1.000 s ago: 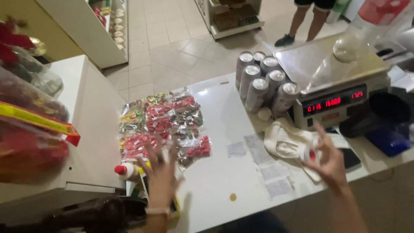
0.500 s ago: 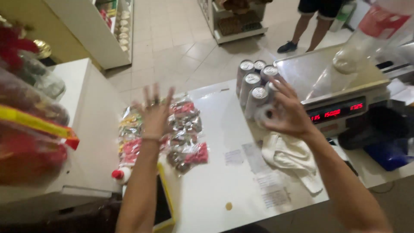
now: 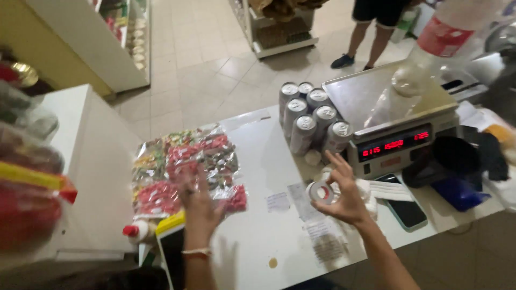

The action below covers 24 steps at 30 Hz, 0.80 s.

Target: Packaging small items into plastic bags and using tape to seal them at a checkout counter.

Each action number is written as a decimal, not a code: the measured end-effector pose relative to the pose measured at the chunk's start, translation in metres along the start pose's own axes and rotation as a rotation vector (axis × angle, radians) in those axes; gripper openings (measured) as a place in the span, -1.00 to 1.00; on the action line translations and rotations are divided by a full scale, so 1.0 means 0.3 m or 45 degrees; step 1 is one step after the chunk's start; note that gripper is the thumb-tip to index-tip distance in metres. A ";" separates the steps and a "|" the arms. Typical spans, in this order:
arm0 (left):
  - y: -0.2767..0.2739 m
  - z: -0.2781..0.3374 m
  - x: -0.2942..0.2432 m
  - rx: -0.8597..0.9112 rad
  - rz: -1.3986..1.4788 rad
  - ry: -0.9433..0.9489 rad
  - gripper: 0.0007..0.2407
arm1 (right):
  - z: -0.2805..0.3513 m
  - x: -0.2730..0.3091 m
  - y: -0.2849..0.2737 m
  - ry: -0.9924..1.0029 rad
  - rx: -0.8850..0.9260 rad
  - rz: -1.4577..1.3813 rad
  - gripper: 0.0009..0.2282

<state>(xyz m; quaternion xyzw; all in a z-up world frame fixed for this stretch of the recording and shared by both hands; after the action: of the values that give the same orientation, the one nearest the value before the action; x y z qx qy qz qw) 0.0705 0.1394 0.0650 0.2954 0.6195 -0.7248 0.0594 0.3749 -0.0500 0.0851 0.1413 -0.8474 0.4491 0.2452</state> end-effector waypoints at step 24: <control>-0.423 0.720 0.284 -1.596 -0.085 -0.097 -0.22 | 0.059 0.190 0.285 -0.277 0.127 -0.060 -0.60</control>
<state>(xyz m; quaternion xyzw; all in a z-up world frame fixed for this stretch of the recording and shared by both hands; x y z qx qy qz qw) -0.1332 -0.0097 0.1444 0.1591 0.9331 -0.2355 0.2205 0.2825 -0.0183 0.0484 0.2211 -0.8422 0.4668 0.1549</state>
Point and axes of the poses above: each hand's wrist, its own z-axis away from the middle knuckle, its own y-axis out of the palm, x = y × z, the point moved 7 cm from there along -z, towards the middle knuckle, and after that the axes turned 9 degrees about z, right-handed, at the moved point
